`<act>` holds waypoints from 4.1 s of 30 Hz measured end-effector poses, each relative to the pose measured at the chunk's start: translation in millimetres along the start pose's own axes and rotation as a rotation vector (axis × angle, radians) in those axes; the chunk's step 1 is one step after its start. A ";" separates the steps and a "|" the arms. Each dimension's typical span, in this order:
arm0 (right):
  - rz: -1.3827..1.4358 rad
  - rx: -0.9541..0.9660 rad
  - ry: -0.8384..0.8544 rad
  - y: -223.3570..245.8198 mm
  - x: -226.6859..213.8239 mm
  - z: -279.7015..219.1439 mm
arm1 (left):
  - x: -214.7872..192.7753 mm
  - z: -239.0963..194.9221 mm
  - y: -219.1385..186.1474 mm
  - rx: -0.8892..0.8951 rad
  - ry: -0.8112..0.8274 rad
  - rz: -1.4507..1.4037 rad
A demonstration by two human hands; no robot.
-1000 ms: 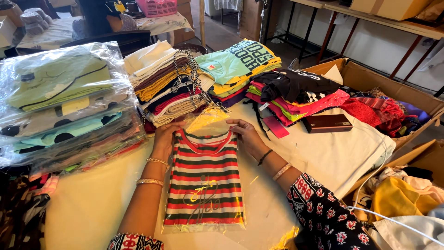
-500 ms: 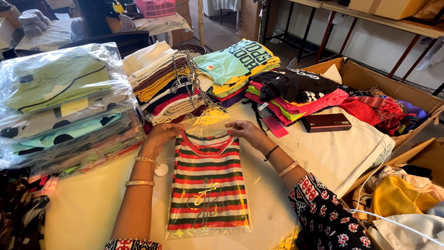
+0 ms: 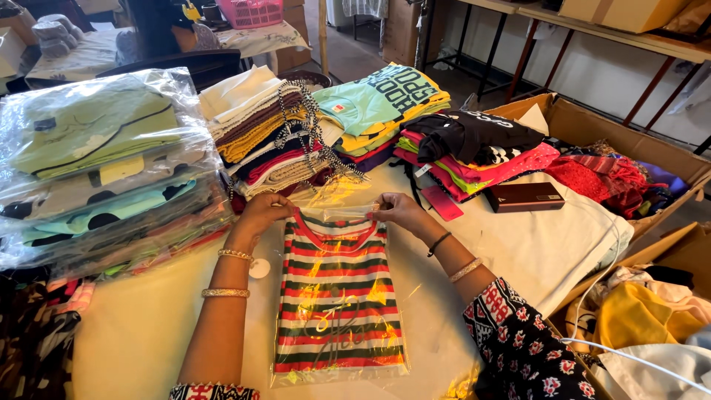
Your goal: The person places a folded polka-dot shirt into a clear plastic bag and stacks it on a pile of packaged clothes. They then retrieve a striped shirt from a cardboard box, place it into a new plastic bag, and seal it before stacking it on the pile.
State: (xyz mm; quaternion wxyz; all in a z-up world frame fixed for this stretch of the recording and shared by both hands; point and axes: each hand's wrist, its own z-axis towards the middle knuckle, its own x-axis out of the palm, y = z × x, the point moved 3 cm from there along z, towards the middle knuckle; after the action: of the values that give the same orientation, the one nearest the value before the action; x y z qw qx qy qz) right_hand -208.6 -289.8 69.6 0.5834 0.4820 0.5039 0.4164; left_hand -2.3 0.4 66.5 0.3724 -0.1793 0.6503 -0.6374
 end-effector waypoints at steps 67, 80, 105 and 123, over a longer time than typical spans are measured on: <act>0.103 0.049 -0.030 13.0 -71.2 -33.4 | -61.0 -157.6 -238.3 0.490 -0.953 0.780; 0.253 -0.274 -0.135 114.5 -50.9 -21.5 | -105.7 -143.1 -191.3 0.400 -0.933 1.232; 1.210 -0.826 -0.055 323.3 230.6 249.2 | -174.6 -140.1 -151.6 0.516 -0.958 0.079; -0.077 -0.334 0.377 226.2 216.8 72.4 | -181.2 -178.7 -164.8 0.374 -1.374 0.475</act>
State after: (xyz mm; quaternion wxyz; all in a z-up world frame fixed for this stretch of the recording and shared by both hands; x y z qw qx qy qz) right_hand -105.5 -46.8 253.3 0.5660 0.2731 0.5462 0.5538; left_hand -50.2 232.6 255.4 0.8463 -0.3254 0.1735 -0.3844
